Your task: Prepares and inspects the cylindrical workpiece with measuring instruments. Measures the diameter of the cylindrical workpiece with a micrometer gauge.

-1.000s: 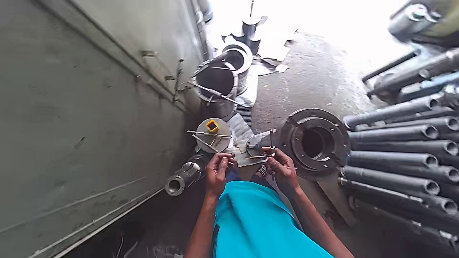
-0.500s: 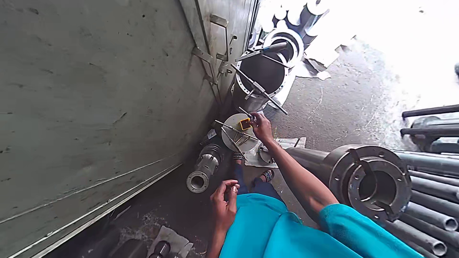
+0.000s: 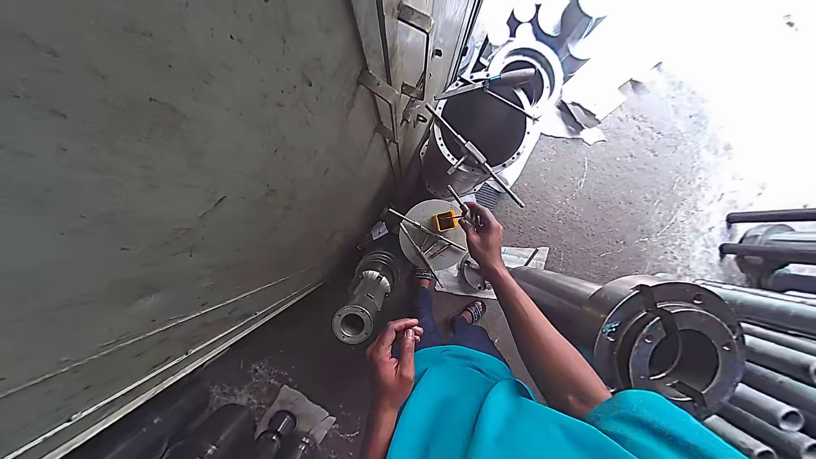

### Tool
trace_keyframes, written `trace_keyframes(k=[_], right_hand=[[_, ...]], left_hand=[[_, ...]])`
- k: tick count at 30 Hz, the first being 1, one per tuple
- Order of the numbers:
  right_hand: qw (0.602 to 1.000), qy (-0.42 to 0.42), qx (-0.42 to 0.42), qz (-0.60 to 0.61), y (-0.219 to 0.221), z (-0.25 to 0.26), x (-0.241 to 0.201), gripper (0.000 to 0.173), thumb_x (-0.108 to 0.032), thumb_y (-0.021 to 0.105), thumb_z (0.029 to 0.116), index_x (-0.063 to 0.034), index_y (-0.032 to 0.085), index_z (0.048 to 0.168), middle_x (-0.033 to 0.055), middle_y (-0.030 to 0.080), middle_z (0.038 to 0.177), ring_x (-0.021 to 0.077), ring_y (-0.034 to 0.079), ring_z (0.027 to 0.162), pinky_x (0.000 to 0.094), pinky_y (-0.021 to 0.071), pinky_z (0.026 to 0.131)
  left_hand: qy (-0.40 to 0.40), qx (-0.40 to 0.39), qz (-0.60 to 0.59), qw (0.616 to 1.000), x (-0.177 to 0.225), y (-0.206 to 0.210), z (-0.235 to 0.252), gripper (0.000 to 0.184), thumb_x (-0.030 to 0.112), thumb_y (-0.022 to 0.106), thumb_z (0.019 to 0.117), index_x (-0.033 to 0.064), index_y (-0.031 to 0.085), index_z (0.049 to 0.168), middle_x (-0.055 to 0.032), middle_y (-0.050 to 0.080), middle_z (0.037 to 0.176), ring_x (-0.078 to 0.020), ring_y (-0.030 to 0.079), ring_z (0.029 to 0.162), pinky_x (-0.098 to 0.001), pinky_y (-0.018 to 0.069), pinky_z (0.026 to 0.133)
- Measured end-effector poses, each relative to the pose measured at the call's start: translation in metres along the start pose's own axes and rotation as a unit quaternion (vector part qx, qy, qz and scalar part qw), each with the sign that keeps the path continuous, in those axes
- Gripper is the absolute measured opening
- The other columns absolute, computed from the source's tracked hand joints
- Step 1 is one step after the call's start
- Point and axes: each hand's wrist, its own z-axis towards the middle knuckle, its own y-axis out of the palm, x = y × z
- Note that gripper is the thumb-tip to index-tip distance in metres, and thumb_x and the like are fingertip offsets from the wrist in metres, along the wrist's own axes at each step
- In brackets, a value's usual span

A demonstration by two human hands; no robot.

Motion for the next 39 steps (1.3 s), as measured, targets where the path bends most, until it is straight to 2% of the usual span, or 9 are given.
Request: trace_keyframes(k=[8,12,18,21,24,26,32,36,39], right_hand=[[0.999,0.009,0.021,-0.036,0.008,-0.002,0.018,0.034,-0.009,0.069,0.0943,-0.0031,0.068,0.128,0.0176,0.071,0.119,0.0296,0.069,0.109,0.0492,0.0548,0.098],[0.998,0.067,0.011,-0.019,0.007,-0.007,0.023,0.034,-0.013,0.070,0.0940,-0.0083,0.071,0.127,0.0154,0.073,0.113,0.0298,0.070,0.099,0.0538,0.0533,0.090],[0.950,0.190,0.093,0.231,0.015,-0.013,0.026,0.037,-0.011,0.071,0.0941,0.0026,0.066,0.128,0.0153,0.072,0.109,0.0162,0.068,0.090,0.0360,0.0577,0.083],[0.886,0.268,0.110,0.362,-0.036,-0.040,-0.020,0.034,-0.021,0.066,0.1011,-0.0080,0.063,0.133,0.0056,0.070,0.105,0.0077,0.062,0.077,0.0290,0.0556,0.069],[0.786,0.289,0.131,0.530,-0.104,-0.080,-0.077,0.029,-0.009,0.060,0.1026,-0.0046,0.063,0.132,0.0053,0.069,0.100,0.0076,0.060,0.073,0.0255,0.0530,0.065],[0.751,0.248,0.143,0.595,-0.156,-0.113,-0.104,0.028,-0.005,0.056,0.1036,-0.0006,0.062,0.131,0.0073,0.070,0.100,0.0071,0.059,0.070,0.0229,0.0501,0.061],[0.804,0.126,0.339,0.472,-0.293,-0.251,-0.082,0.032,-0.007,0.057,0.0996,-0.0050,0.064,0.131,0.0061,0.069,0.107,0.0084,0.062,0.076,0.0257,0.0544,0.068],[0.833,0.149,0.451,0.283,-0.350,-0.329,-0.022,0.033,-0.009,0.062,0.0995,-0.0077,0.064,0.133,0.0039,0.070,0.111,0.0088,0.064,0.078,0.0257,0.0567,0.067],[0.836,0.184,0.468,0.219,-0.367,-0.363,0.012,0.032,-0.006,0.066,0.0978,-0.0072,0.066,0.130,0.0039,0.071,0.110,0.0087,0.065,0.079,0.0228,0.0562,0.068]], left_hand=[[0.021,-0.011,0.001,1.000,0.011,-0.001,0.005,0.024,0.011,0.050,0.1041,-0.0019,0.068,0.110,-0.0050,0.075,0.094,-0.0135,0.073,0.080,-0.0305,0.0649,0.074],[0.004,-0.004,-0.023,1.000,0.008,0.002,-0.003,0.023,0.008,0.048,0.1037,-0.0034,0.066,0.112,-0.0049,0.074,0.090,-0.0147,0.073,0.077,-0.0315,0.0643,0.071],[0.007,-0.071,-0.003,0.997,0.013,0.016,-0.012,0.026,0.013,0.052,0.1024,-0.0055,0.064,0.116,-0.0066,0.075,0.095,-0.0153,0.073,0.081,-0.0324,0.0643,0.073],[0.010,-0.147,-0.027,0.989,0.019,0.033,-0.004,0.027,0.020,0.055,0.1030,0.0013,0.064,0.120,-0.0028,0.075,0.100,-0.0143,0.074,0.085,-0.0324,0.0645,0.076],[0.008,-0.251,-0.077,0.965,0.012,0.053,0.004,0.025,0.015,0.052,0.1014,0.0035,0.061,0.122,0.0003,0.075,0.099,-0.0122,0.073,0.082,-0.0281,0.0638,0.073],[0.000,-0.324,-0.081,0.943,0.008,0.079,0.011,0.028,0.014,0.050,0.0996,-0.0015,0.059,0.122,-0.0018,0.074,0.098,-0.0119,0.073,0.081,-0.0273,0.0631,0.073],[0.088,-0.506,-0.061,0.856,0.065,0.196,0.004,0.033,0.026,0.058,0.1026,-0.0004,0.064,0.122,-0.0046,0.074,0.108,-0.0121,0.072,0.089,-0.0300,0.0627,0.078],[0.191,-0.519,-0.013,0.833,0.103,0.274,-0.033,0.031,0.020,0.057,0.0990,-0.0025,0.067,0.118,-0.0110,0.072,0.111,-0.0150,0.071,0.093,-0.0340,0.0614,0.081],[0.247,-0.501,0.015,0.829,0.115,0.310,-0.059,0.029,0.020,0.058,0.0967,0.0007,0.069,0.116,-0.0128,0.069,0.123,-0.0190,0.069,0.107,-0.0365,0.0605,0.089]])
